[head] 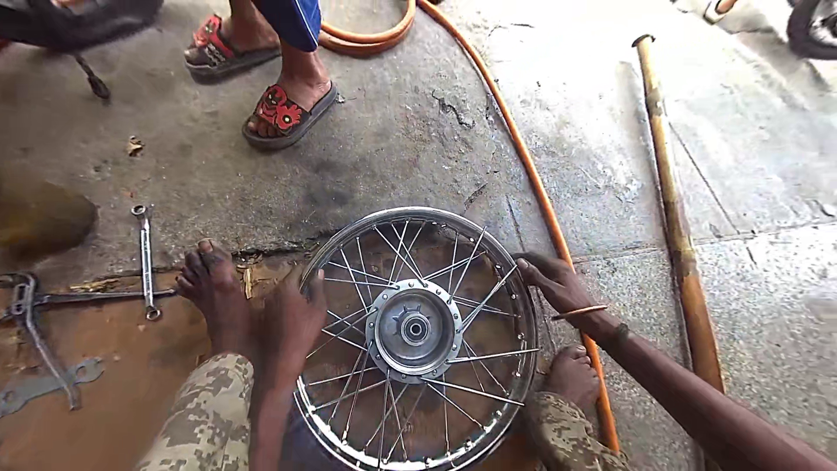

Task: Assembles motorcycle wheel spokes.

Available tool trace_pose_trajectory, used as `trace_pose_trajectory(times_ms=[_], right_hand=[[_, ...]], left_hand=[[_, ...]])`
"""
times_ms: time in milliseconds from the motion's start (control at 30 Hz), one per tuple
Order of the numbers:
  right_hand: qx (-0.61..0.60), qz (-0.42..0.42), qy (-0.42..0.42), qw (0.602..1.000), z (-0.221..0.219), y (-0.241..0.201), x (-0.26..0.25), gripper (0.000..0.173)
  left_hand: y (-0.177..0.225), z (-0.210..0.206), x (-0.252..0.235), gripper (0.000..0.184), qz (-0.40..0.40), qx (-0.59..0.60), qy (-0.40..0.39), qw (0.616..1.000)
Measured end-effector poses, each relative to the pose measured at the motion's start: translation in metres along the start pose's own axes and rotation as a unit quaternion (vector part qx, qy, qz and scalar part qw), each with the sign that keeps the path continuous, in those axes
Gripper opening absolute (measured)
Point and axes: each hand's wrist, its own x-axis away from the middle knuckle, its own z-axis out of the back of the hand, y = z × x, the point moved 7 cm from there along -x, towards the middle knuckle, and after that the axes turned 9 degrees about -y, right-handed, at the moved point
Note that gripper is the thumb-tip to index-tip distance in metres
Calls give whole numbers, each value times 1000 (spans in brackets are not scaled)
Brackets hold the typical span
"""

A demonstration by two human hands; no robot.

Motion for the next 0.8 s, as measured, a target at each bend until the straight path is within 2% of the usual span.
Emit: trace_pose_trajectory(times_ms=[67, 133, 200, 267, 400, 567, 667, 800], right_hand=[[-112, -31, -26, 993, -12, 12, 7, 32], [-174, -55, -28, 983, -18, 20, 14, 32], [-146, -33, -29, 988, -22, 20, 20, 31], [-127, -15, -30, 991, -24, 16, 22, 29], [-155, -12, -41, 987, -24, 13, 27, 29], [-141, -38, -52, 988, -24, 19, 24, 37], [-130, -7, -40, 991, -26, 20, 18, 30], [-154, -67, 11, 986, -32, 8, 23, 31]], left_hand=[[-3, 2, -1, 33, -5, 8, -10, 1000], [-10, 4, 4, 31, -21, 25, -12, 999], [-16, 3, 7, 28, -42, 46, -3, 998], [-21, 4, 10, 36, -42, 68, -13, 997], [-26, 6, 20, 28, 1, 84, -4, 996], [-29, 8, 24, 30, 49, 86, 5, 995], [-30, 5, 21, 25, 32, 76, -8, 997], [-29, 7, 20, 18, -47, 74, -14, 996]])
